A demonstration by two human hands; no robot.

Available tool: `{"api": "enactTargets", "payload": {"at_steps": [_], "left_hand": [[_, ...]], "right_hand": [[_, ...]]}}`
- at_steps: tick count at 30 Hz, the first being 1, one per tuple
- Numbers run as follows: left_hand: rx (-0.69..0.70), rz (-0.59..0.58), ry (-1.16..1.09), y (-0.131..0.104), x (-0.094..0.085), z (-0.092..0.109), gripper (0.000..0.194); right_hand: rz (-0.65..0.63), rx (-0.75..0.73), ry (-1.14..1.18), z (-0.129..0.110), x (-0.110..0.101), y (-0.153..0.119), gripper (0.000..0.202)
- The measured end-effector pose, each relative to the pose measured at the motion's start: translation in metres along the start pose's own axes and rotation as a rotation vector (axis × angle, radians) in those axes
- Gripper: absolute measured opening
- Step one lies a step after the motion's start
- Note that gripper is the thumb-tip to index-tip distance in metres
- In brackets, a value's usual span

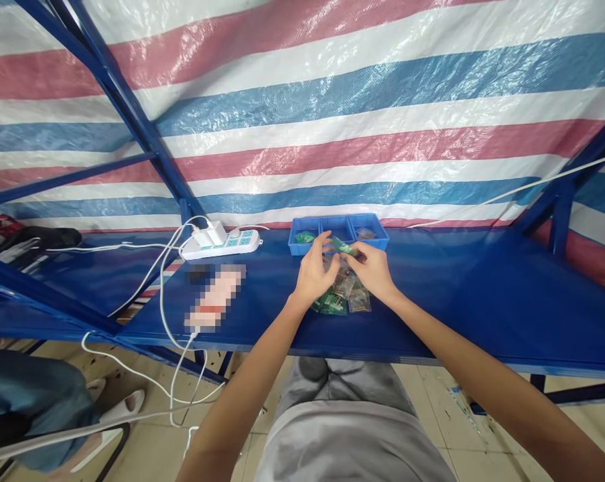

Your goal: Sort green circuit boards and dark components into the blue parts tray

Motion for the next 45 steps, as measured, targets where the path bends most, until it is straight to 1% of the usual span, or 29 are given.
{"api": "enactTargets", "payload": {"at_steps": [2,5,8,11,15,20,22,25,27,30,32,35,38,40,43,45], "left_hand": [[0.044,-0.015,0.073,0.000,0.005,0.001,0.054],[0.098,-0.015,0.181,0.000,0.008,0.001,0.048],[0.104,0.005,0.223,0.001,0.007,-0.001,0.045],[0.090,0.007,0.242,0.001,0.008,-0.002,0.039],[0.105,-0.009,0.250,0.000,0.010,0.001,0.036],[0.110,-0.005,0.216,0.000,0.008,0.005,0.031],[0.066,0.011,0.195,0.001,0.004,0.002,0.034],[-0.029,0.038,0.164,0.003,-0.002,-0.004,0.044],[-0.050,0.039,0.152,0.003,-0.004,-0.006,0.046],[0.001,0.014,0.163,0.002,-0.002,-0.002,0.042],[0.040,-0.011,0.182,0.001,0.001,0.000,0.042],[0.056,-0.023,0.194,0.001,0.003,0.001,0.041],[0.042,0.004,0.172,0.002,0.000,0.001,0.033],[0.038,0.022,0.162,0.002,-0.003,0.002,0.031],[0.032,0.046,0.144,0.003,-0.006,0.001,0.033],[0.024,0.035,0.119,0.004,-0.004,-0.002,0.042]], "right_hand": [[0.005,0.077,0.056,0.007,0.000,-0.002,0.026],[0.009,0.126,0.118,0.011,0.001,-0.004,0.038],[0.009,0.103,0.121,0.006,0.001,-0.003,0.048],[-0.006,0.056,0.111,-0.002,0.002,-0.001,0.051],[-0.001,0.030,0.136,-0.010,0.000,0.001,0.050],[-0.011,0.058,0.224,-0.011,0.001,0.002,0.045],[-0.012,0.070,0.227,-0.010,0.002,0.001,0.040],[-0.017,0.085,0.213,-0.005,0.004,0.000,0.032],[-0.020,0.078,0.215,-0.003,0.004,0.000,0.026],[-0.007,0.065,0.242,0.001,0.004,-0.001,0.023],[0.006,0.068,0.252,0.005,0.003,-0.001,0.029],[0.012,0.082,0.221,0.010,0.002,-0.002,0.034],[0.001,0.081,0.160,0.010,0.002,-0.003,0.028],[-0.016,0.046,0.104,0.006,0.003,-0.002,0.025],[-0.044,-0.008,0.013,-0.001,0.003,-0.001,0.024],[-0.049,-0.024,-0.020,-0.005,0.003,0.000,0.023]]}}
Point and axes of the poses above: each hand's wrist, its own y-axis towards the middle knuckle, its own x-axis out of the palm, z = x × y, the point moved 9 cm from there along y, towards the middle knuckle, and after that the axes turned 15 degrees about -x, right-handed, at the moved point
